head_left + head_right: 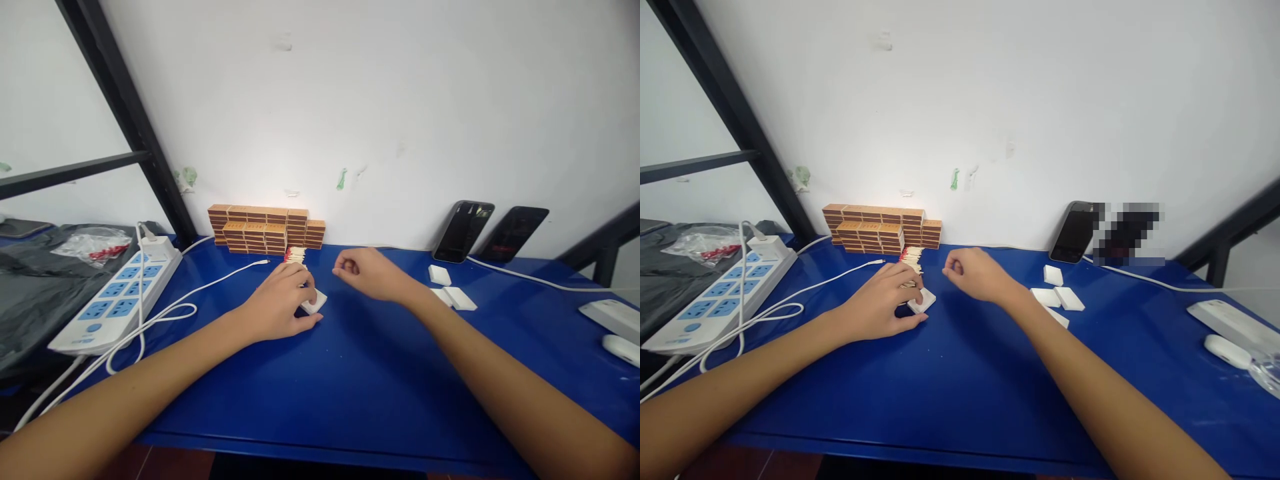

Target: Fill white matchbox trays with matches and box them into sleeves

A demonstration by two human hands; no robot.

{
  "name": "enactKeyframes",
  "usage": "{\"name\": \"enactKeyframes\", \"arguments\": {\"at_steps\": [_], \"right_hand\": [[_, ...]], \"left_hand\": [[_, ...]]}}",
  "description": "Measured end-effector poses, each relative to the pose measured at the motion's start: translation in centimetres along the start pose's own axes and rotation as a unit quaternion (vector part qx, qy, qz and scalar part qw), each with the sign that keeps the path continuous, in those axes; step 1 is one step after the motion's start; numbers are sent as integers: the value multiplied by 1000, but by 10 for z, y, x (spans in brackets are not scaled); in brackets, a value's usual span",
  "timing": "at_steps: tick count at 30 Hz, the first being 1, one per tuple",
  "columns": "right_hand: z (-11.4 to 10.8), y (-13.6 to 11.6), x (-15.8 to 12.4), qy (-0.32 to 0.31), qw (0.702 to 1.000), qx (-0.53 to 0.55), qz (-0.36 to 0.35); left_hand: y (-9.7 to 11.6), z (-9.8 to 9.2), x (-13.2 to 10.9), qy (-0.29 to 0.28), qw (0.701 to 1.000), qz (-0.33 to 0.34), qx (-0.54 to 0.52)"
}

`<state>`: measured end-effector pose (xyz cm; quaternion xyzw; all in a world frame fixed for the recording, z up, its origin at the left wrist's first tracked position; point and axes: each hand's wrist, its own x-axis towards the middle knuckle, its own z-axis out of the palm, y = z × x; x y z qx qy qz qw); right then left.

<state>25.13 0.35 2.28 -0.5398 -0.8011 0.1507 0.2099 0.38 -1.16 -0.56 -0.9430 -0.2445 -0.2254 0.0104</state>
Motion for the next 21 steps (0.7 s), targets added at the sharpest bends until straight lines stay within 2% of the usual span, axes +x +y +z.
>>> {"name": "enactKeyframes", "arguments": {"at_steps": [4, 6, 10, 13, 15, 18, 21], "right_hand": [[19, -6, 14, -10, 1000, 17, -18], [21, -5, 15, 13, 999, 33, -19], [17, 1, 5, 125, 992, 34, 4], [19, -6, -9, 143, 989, 35, 4], [28, -22, -18, 102, 993, 63, -21], [54, -60, -29, 48, 991, 101, -67], [85, -93, -35, 39, 992, 73, -91]], "left_hand": [[0, -4, 1, -44, 998, -51, 11], [-4, -7, 3, -40, 998, -54, -3], [-20, -15, 7, 52, 997, -53, -13], [-36, -18, 7, 121, 991, -57, 1], [-46, -18, 6, 146, 987, -69, 11], [-55, -17, 3, 167, 981, -94, 19], [-59, -15, 2, 176, 979, -98, 41]]}}
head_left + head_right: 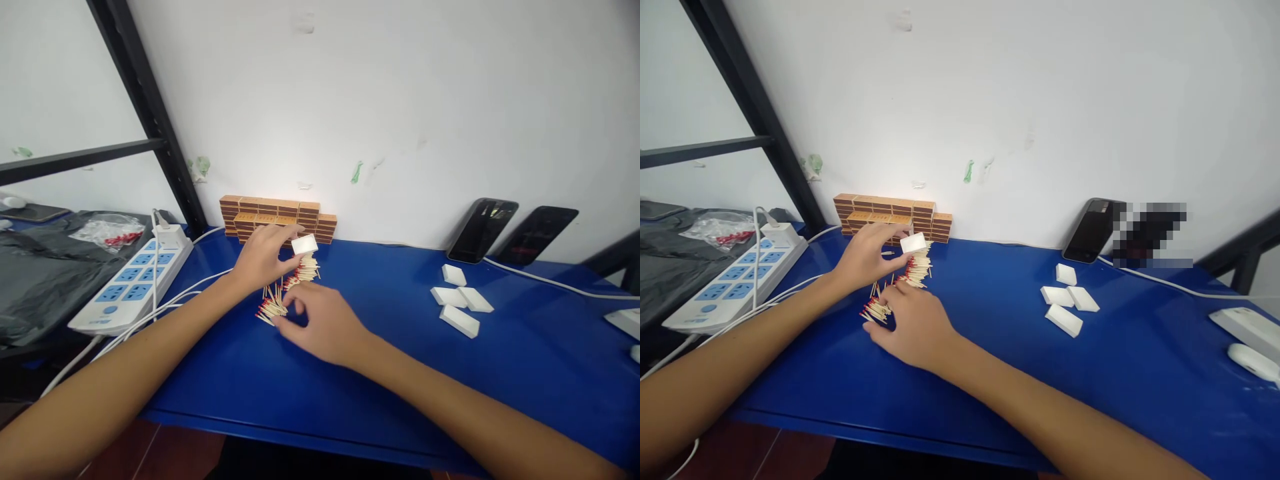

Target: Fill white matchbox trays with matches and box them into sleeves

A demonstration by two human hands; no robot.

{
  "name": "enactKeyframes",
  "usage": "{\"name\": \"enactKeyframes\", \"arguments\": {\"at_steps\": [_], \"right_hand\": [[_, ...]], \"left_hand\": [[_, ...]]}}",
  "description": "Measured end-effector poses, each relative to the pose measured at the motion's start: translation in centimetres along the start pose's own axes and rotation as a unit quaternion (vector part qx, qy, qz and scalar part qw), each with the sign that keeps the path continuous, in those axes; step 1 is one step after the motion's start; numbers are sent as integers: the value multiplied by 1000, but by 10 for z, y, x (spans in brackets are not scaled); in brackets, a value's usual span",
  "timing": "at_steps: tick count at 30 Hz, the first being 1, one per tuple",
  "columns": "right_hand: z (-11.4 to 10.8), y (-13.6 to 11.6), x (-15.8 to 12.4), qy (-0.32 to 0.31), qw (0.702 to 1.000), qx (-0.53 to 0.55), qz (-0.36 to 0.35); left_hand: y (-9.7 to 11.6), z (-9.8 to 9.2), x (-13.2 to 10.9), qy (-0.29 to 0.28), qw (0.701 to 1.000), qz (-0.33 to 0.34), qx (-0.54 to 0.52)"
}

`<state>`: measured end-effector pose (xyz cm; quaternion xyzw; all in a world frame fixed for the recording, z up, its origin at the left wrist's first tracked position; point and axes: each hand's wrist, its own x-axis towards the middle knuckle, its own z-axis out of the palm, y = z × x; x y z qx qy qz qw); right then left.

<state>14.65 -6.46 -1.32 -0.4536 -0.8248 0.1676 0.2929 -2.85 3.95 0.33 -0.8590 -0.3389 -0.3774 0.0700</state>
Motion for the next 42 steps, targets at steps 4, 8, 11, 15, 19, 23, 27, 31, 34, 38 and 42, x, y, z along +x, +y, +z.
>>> {"name": "enactKeyframes", "arguments": {"at_steps": [4, 8, 11, 15, 19, 23, 27, 31, 34, 38, 42], "right_hand": [[26, -10, -1, -30, 997, -58, -37], [28, -4, 2, -48, 997, -51, -28], [20, 1, 5, -75, 996, -46, -7], [-5, 10, 2, -126, 991, -36, 22], [-32, 26, -10, -155, 986, -57, 34], [-47, 52, -20, -124, 990, -50, 34], [-56, 79, -19, -69, 997, -13, 39], [-63, 95, -15, -47, 997, -31, 55], [-65, 99, -16, -32, 998, -30, 48], [-64, 94, -21, 1, 998, -64, 19], [-62, 85, -24, 47, 989, -138, -20]], "left_hand": [[-1, 2, 0, 7, 1000, 20, 18], [0, 2, -1, -12, 999, 26, 17], [-1, 2, -1, -35, 999, 27, 12], [1, 3, -2, -53, 998, 25, -2], [9, 5, -4, -79, 996, 30, -18], [17, 7, -7, -108, 993, 43, -19], [23, 7, -9, -139, 990, 33, -8], [29, 7, -10, -155, 987, 31, -2], [31, 8, -10, -162, 986, 37, -6], [33, 7, -11, -162, 986, 32, -12], [39, 6, -13, -155, 985, 64, -28]]}}
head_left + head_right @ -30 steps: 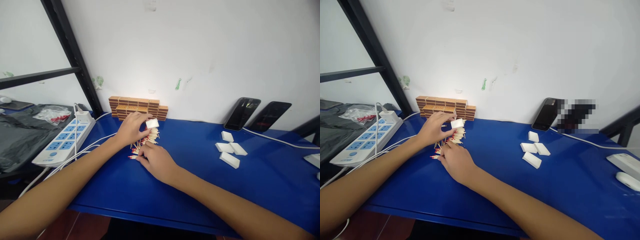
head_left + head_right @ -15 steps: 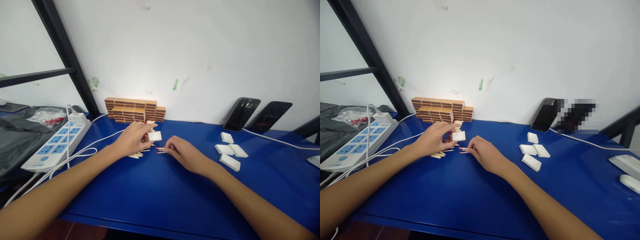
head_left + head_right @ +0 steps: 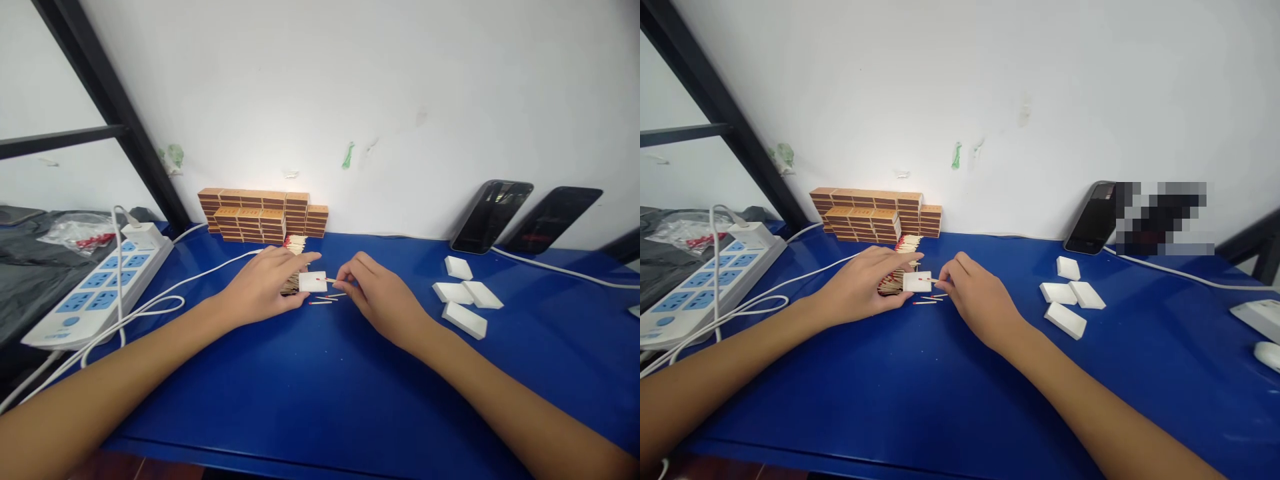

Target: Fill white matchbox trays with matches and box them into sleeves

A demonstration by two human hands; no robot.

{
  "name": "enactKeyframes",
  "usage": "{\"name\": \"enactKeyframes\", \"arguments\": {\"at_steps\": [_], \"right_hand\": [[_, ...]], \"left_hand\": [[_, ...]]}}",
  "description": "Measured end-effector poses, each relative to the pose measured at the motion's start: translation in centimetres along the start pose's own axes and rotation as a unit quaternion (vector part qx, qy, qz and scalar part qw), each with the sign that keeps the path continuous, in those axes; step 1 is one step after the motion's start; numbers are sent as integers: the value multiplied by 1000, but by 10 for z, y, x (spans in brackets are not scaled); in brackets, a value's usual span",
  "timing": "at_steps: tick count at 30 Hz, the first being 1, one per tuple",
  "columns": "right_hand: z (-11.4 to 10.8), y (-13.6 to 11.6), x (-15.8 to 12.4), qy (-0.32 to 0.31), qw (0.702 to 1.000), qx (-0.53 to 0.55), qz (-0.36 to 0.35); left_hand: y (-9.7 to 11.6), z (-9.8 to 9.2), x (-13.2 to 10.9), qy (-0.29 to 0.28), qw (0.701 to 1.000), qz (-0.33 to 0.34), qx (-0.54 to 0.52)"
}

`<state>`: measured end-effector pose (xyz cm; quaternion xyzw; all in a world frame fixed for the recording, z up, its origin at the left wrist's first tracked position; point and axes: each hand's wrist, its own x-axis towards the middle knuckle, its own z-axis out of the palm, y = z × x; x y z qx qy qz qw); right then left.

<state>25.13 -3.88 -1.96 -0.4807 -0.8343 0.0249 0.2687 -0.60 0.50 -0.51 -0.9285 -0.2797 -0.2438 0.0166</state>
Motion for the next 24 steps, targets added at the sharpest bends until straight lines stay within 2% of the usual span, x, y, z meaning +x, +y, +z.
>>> {"name": "enactKeyframes", "arguments": {"at_steps": [5, 9, 19, 24], "right_hand": [[-2, -8, -3, -10, 995, -84, -46], [-3, -14, -5, -26, 992, -101, -70], [-8, -7, -5, -44, 996, 6, -72], [-10, -11, -5, -14, 995, 56, -75]], "left_hand": [[10, 1, -1, 13, 999, 30, -11], [14, 2, -2, 12, 999, 45, -5], [15, 1, -3, 29, 997, 75, -15], [16, 2, -3, 34, 997, 72, -23]]}}
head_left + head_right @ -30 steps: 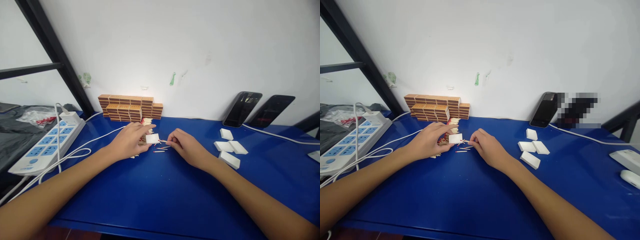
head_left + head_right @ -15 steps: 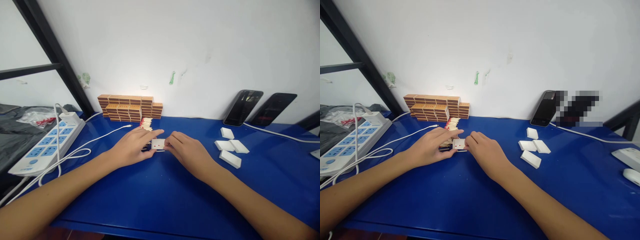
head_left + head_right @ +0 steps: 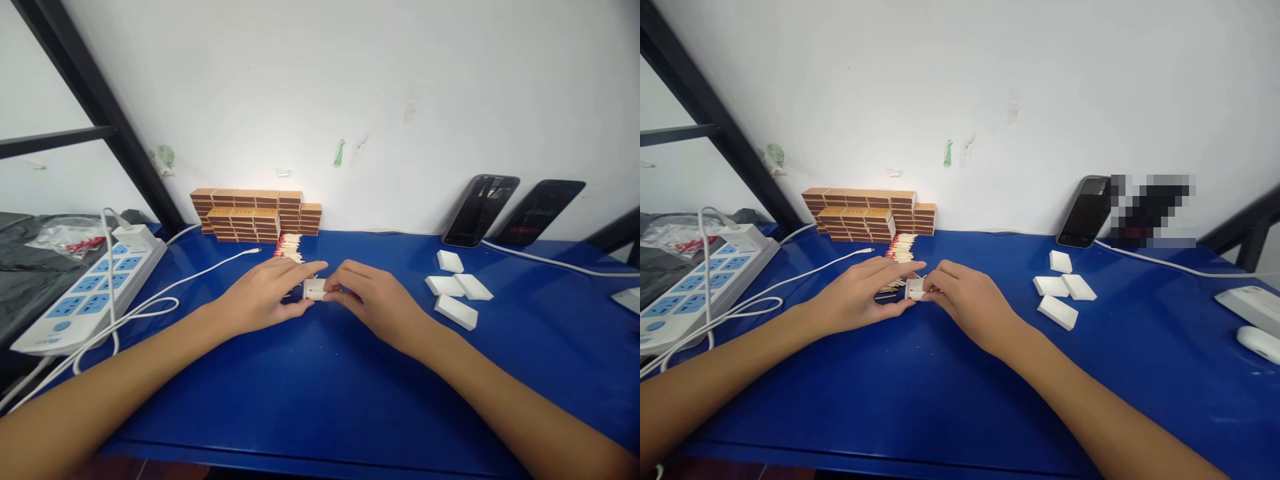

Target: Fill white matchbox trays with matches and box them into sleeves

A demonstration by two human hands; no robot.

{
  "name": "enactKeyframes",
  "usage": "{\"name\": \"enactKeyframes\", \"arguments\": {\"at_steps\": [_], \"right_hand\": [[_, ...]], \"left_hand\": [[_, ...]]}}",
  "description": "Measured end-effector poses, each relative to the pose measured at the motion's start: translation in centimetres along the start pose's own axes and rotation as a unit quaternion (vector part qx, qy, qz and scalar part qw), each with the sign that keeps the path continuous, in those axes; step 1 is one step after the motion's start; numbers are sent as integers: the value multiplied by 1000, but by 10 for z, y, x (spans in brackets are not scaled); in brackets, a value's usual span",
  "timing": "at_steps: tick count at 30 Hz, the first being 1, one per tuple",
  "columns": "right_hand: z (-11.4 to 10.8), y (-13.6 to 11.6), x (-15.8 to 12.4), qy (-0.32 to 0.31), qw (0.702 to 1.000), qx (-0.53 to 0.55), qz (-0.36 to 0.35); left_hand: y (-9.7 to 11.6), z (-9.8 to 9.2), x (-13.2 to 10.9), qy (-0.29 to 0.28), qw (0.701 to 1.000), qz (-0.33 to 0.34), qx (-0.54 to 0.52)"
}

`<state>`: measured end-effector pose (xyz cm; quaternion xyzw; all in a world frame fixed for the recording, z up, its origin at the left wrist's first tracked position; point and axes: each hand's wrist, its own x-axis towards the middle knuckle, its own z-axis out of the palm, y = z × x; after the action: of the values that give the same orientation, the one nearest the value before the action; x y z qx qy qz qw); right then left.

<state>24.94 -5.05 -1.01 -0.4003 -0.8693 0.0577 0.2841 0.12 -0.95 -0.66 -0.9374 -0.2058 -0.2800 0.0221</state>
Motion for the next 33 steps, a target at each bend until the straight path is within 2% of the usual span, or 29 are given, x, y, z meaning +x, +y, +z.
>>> {"name": "enactKeyframes", "arguments": {"at_steps": [6, 10, 14, 18, 27, 33], "right_hand": [[2, -3, -1, 17, 1000, -6, -1], [-1, 3, 1, 40, 998, 18, 52], [3, 7, 0, -16, 995, 33, 91], [9, 5, -3, -66, 992, 29, 99], [12, 2, -2, -84, 991, 28, 98], [14, 2, -2, -102, 988, -9, 114]], "left_hand": [[-3, -2, 0, -1, 1000, -7, 13], [-17, -5, 0, 8, 999, -26, 47], [-29, -7, 0, 21, 996, -46, 74], [-31, -8, 0, 24, 995, -44, 85], [-30, -7, 0, 16, 995, -43, 88], [-29, -8, 0, 0, 995, -56, 87]]}}
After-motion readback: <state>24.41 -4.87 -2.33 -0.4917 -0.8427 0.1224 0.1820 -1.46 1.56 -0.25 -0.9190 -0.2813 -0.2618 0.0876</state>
